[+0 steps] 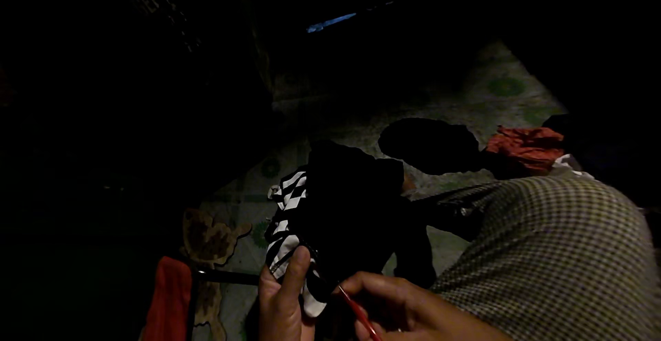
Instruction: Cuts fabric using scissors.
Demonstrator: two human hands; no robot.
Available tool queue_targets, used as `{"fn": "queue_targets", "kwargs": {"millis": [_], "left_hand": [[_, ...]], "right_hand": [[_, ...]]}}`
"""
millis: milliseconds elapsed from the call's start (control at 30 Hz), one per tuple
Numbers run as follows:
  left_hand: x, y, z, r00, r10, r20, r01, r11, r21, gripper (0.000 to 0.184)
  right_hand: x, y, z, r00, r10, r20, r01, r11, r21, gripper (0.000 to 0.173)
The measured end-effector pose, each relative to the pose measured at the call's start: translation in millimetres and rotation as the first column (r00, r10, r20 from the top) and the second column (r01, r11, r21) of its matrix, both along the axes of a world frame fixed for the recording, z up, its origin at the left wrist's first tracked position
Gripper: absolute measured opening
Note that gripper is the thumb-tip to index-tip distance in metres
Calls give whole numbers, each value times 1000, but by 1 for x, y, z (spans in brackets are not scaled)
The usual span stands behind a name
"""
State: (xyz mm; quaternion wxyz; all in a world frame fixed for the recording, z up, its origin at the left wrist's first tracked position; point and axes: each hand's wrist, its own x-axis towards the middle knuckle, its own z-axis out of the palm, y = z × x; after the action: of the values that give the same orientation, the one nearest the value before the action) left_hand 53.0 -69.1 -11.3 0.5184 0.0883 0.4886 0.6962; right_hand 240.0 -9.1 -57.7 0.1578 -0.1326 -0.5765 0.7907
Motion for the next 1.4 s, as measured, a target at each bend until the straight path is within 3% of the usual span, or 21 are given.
{"fn": "queue_targets", "kwargs": {"millis": [633, 800, 933, 1400], "left_hand": [[2, -1, 1, 999, 24, -47, -23, 1000, 5, 23], [2, 0, 3, 999, 28, -47, -29, 999, -41, 23], [1, 0, 4, 1000, 19, -25, -20, 999, -48, 19], [-1, -3, 7, 991, 57, -121, -64, 996, -57, 19]], "right_hand": [[-7, -19, 17, 976, -150, 158, 121, 976, 181, 39], [-7, -20, 13, 987, -138, 81, 132, 988, 74, 36], [-7, -17, 8, 999, -47, 12, 47, 999, -16, 38], [-13, -3, 10, 1000, 11, 2, -11, 1000, -2, 37]]}}
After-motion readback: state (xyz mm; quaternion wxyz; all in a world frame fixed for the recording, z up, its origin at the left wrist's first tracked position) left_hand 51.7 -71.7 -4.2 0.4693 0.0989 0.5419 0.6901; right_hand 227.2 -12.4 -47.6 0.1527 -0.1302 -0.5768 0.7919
